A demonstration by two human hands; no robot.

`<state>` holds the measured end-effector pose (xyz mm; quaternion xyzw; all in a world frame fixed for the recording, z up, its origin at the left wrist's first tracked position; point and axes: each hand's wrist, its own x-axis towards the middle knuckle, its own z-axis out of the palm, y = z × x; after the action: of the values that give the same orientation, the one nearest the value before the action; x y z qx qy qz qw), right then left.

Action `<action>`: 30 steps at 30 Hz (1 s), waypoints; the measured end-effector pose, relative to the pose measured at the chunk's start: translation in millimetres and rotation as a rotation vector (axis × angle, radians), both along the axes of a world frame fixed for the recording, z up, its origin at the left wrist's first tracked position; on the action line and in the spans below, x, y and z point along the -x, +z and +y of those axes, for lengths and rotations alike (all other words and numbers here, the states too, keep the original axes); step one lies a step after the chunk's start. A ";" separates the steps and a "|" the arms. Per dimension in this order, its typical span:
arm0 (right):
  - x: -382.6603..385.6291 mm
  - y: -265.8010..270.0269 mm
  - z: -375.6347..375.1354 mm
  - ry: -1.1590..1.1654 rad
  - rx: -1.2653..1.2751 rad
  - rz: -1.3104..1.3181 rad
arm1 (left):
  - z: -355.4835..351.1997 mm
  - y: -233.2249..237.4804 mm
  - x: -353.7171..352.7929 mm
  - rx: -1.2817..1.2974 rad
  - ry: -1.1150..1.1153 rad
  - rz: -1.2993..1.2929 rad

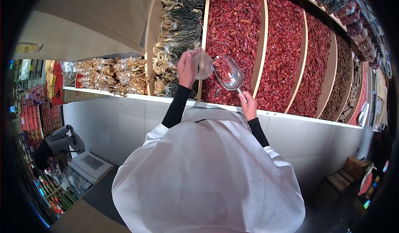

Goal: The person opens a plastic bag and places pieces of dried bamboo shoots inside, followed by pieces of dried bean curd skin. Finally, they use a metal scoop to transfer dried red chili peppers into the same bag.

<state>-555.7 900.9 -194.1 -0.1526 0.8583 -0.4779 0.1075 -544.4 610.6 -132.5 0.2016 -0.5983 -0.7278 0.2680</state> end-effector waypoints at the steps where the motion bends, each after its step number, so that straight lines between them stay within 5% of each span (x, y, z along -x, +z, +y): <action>1: 0.0 3.5 -2.3 0.003 0.001 0.001 | 0.4 0.2 0.1 0.001 0.003 0.001; 12: -5.3 6.5 -1.6 0.094 0.051 -0.032 | 6.3 -4.2 0.6 0.075 0.005 0.014; 18: 10.1 50.6 -24.2 0.257 -0.003 -0.085 | 3.4 -8.3 -13.2 -0.038 -0.107 -0.286; 23: 19.7 98.6 -64.4 0.331 -0.038 -0.038 | 6.8 -6.7 -18.2 0.037 -0.049 -0.113; 30: 19.7 155.8 -92.2 0.404 -0.497 0.295 | 1.5 -2.5 -27.2 0.019 0.030 -0.031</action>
<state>-575.5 808.7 -38.2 -0.3561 0.9071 -0.1962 0.1087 -517.1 612.1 -135.0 0.2192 -0.6061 -0.7148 0.2716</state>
